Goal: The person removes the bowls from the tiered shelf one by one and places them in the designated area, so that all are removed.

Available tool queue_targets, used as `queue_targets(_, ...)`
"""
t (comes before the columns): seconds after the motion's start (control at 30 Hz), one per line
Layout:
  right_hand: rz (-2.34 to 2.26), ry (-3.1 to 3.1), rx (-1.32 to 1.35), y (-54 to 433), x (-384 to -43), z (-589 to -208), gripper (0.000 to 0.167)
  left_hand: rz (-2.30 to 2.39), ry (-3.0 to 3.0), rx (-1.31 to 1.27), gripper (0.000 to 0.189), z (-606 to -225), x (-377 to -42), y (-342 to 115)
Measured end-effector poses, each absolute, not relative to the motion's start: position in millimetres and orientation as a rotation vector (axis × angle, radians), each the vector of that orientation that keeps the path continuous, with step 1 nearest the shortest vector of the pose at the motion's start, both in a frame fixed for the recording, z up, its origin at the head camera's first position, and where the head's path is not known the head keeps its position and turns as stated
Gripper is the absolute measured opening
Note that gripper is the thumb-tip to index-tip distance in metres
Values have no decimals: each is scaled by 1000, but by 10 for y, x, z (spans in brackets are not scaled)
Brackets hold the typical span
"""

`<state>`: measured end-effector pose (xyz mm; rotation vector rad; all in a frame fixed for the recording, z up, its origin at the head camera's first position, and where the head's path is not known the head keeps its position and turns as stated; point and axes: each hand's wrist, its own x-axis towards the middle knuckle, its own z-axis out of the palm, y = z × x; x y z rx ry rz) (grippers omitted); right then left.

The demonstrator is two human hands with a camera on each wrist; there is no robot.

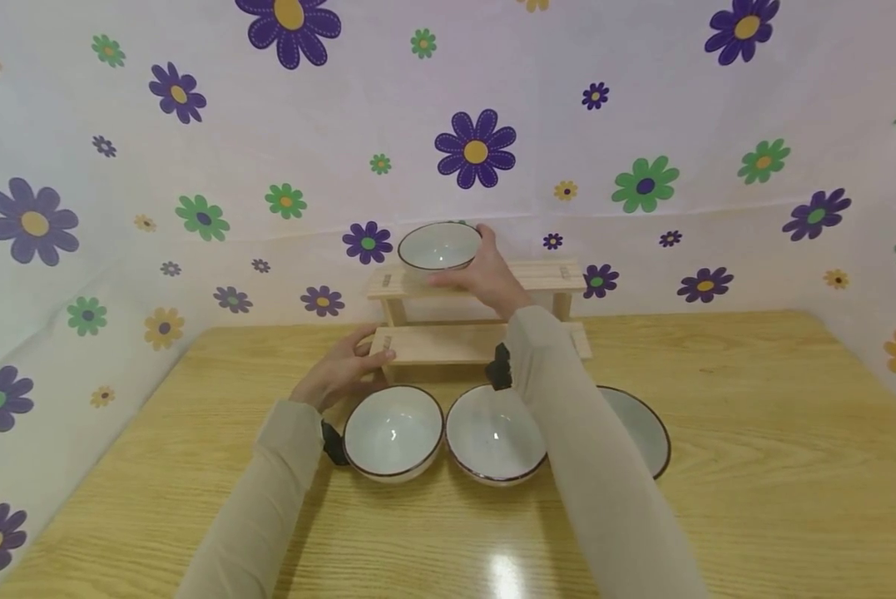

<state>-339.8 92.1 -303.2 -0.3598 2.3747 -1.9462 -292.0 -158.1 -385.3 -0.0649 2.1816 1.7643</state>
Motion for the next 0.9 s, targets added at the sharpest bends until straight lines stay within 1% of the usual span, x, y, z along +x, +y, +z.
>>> queue_targets(0.17, -1923, 2414, -353, 954, -3364, -3010, 110, 1743, 2197, -70, 81, -3847, -2912, -1554)
queue_targets(0.37, -1883, 2435, -395, 1011, -3307, -2933, 107, 1777, 2164, -95, 80, -3871, -2944, -1570)
queue_targets(0.57, -1857, 2416, -424, 1124, -3291, -2957, 103, 1779, 2151, -91, 81, -3874, -2941, -1579)
queue_targets(0.9, -1832, 2476, -474, 1306, -3211, -2897, 105, 1780, 2142, -99, 79, -3843, -2938, -1572)
